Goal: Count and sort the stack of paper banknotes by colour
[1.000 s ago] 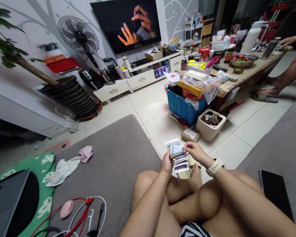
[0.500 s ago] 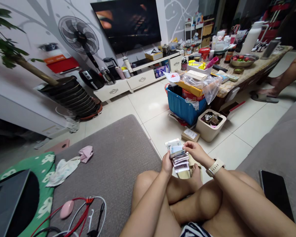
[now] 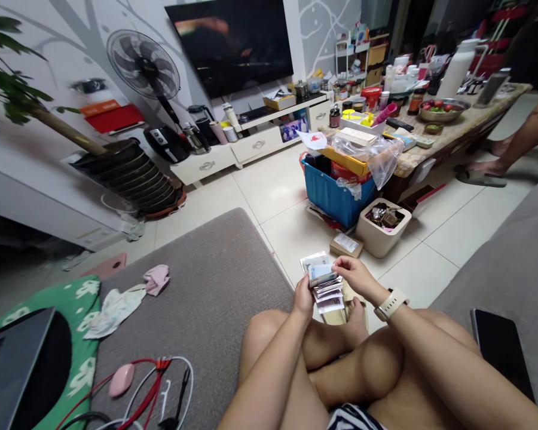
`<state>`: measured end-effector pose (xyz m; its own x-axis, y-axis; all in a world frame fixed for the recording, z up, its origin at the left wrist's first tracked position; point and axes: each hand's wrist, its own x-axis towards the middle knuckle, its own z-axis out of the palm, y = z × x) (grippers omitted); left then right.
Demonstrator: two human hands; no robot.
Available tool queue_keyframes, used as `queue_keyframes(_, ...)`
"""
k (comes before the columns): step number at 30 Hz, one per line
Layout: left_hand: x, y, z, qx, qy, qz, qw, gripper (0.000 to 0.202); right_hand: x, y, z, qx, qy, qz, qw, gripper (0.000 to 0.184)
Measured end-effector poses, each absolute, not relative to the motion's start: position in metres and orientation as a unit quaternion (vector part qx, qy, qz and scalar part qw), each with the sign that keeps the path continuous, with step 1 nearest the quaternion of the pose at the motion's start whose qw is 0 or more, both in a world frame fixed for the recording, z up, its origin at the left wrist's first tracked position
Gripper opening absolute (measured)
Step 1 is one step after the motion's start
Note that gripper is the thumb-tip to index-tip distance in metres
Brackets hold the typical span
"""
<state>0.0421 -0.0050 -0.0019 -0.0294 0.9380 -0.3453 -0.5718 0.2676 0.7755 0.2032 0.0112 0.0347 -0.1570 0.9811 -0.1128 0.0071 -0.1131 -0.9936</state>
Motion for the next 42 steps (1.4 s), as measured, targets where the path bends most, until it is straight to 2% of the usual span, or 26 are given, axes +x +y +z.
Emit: queue_keyframes(42,0.044,-0.009,0.013,0.236,0.466,0.559,0.643,0.035,0.202,0.011,0.037,-0.487,-0.512,0.558,0.436,0.025)
